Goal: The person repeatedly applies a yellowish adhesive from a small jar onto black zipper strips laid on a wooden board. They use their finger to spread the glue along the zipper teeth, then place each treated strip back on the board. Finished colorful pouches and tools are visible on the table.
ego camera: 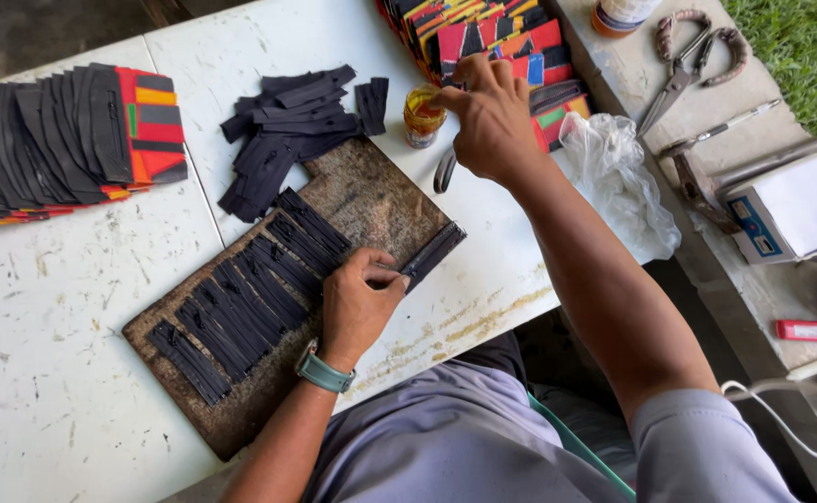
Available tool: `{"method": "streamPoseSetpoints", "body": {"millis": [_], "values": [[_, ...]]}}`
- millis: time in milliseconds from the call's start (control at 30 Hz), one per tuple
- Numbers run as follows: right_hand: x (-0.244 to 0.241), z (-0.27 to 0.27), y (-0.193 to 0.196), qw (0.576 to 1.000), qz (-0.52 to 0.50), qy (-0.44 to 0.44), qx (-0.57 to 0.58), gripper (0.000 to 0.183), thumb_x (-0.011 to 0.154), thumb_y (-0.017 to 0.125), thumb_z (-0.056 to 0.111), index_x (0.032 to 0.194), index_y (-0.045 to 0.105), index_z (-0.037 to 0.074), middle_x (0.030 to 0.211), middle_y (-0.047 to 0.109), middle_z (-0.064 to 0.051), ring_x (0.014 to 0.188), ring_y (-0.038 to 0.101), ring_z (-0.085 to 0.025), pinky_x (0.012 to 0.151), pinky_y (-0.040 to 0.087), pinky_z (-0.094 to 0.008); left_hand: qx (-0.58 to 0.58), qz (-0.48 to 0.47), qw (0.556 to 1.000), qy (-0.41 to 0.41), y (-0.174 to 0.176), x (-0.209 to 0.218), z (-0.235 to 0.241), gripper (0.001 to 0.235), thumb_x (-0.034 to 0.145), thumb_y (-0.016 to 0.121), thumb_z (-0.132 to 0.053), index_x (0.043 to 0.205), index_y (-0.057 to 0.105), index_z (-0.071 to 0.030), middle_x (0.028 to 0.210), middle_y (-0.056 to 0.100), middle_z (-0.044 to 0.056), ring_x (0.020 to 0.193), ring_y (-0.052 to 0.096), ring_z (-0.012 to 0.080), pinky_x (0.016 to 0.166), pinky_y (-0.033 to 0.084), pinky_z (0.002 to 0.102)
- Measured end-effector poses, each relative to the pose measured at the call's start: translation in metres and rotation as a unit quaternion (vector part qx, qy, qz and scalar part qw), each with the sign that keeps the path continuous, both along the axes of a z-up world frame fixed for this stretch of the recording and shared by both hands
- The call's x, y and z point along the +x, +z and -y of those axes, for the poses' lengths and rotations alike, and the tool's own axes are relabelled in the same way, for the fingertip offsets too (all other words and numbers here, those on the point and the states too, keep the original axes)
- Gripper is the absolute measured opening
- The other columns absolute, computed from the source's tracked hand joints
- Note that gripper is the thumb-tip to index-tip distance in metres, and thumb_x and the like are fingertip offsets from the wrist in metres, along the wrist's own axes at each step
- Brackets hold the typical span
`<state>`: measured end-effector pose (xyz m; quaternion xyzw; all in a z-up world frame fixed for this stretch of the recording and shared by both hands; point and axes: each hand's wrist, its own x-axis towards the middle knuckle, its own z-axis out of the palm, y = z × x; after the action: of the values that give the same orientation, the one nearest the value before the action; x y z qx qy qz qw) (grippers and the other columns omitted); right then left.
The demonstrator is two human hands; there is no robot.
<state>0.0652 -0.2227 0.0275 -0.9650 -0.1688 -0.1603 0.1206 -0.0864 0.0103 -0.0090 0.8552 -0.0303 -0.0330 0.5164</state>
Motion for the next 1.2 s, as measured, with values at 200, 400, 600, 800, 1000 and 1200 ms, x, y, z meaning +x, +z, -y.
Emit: {"method": "streamPoseSetpoints", "body": {"millis": [200,400,600,800,1000,1200], "values": [[0.037,-0.001,-0.032,0.998,-0.047,-0.012,-0.035,0.054,0.072,0.066,-0.003,0.116,0.081,0.025,0.127,0.056,-0.007,0.118,0.045,-0.033,0.096,0.036,-0.046,-0.008,-0.001,1.000,-0.013,-0.004,0.002,-0.001,0.022,0.083,0.079,-0.016,0.096,0.071,-0.001,0.086,0.080,0.014,0.076,0.080,0.0229,0.068,0.060,0.035],[0.046,0.001,-0.036,0.993,-0.091,-0.016,-0.067,0.054,0.077,0.064,-0.008,0.108,0.084,0.031,0.125,0.057,-0.004,0.117,0.047,-0.031,0.100,0.037,-0.044,-0.029,-0.038,0.999,-0.011,-0.007,0.002,-0.001,0.022,0.082,0.080,-0.017,0.095,0.071,-0.001,0.085,0.080,0.014,0.072,0.079,0.0210,0.064,0.061,0.033],[0.005,0.019,-0.006,0.999,-0.046,-0.003,-0.023,0.063,0.071,0.062,-0.010,0.111,0.084,0.033,0.125,0.058,-0.006,0.118,0.046,-0.032,0.100,0.038,-0.047,-0.032,-0.035,0.999,-0.016,-0.009,0.002,-0.002,0.022,0.082,0.080,-0.018,0.095,0.072,-0.002,0.086,0.081,0.013,0.075,0.080,0.0206,0.066,0.061,0.033],[-0.113,0.029,0.036,0.935,-0.205,0.125,0.262,0.086,0.072,0.071,-0.003,0.151,0.045,0.018,0.109,0.066,-0.007,0.093,0.063,-0.019,0.083,0.052,-0.032,-0.025,-0.039,0.999,0.009,-0.012,0.002,-0.003,0.025,0.080,0.081,-0.017,0.096,0.071,-0.001,0.086,0.080,0.014,0.076,0.080,0.0230,0.068,0.061,0.034],[-0.174,0.022,0.002,0.762,-0.560,0.070,0.318,0.118,0.076,0.065,0.001,0.165,-0.009,0.025,0.081,0.072,-0.009,0.073,0.065,-0.014,0.074,0.056,-0.029,0.002,-0.050,0.999,0.011,-0.014,0.003,0.000,0.026,0.080,0.081,-0.018,0.097,0.071,-0.001,0.089,0.079,0.015,0.077,0.079,0.0235,0.070,0.060,0.034],[-0.172,0.010,-0.006,0.812,-0.533,0.099,0.218,0.116,0.073,0.068,0.005,0.164,0.000,0.024,0.069,0.070,-0.008,0.065,0.066,-0.015,0.074,0.057,-0.030,0.011,-0.010,1.000,0.006,-0.011,0.005,-0.001,0.024,0.081,0.080,-0.016,0.095,0.070,0.000,0.086,0.079,0.014,0.074,0.079,0.0237,0.069,0.059,0.035]]}}
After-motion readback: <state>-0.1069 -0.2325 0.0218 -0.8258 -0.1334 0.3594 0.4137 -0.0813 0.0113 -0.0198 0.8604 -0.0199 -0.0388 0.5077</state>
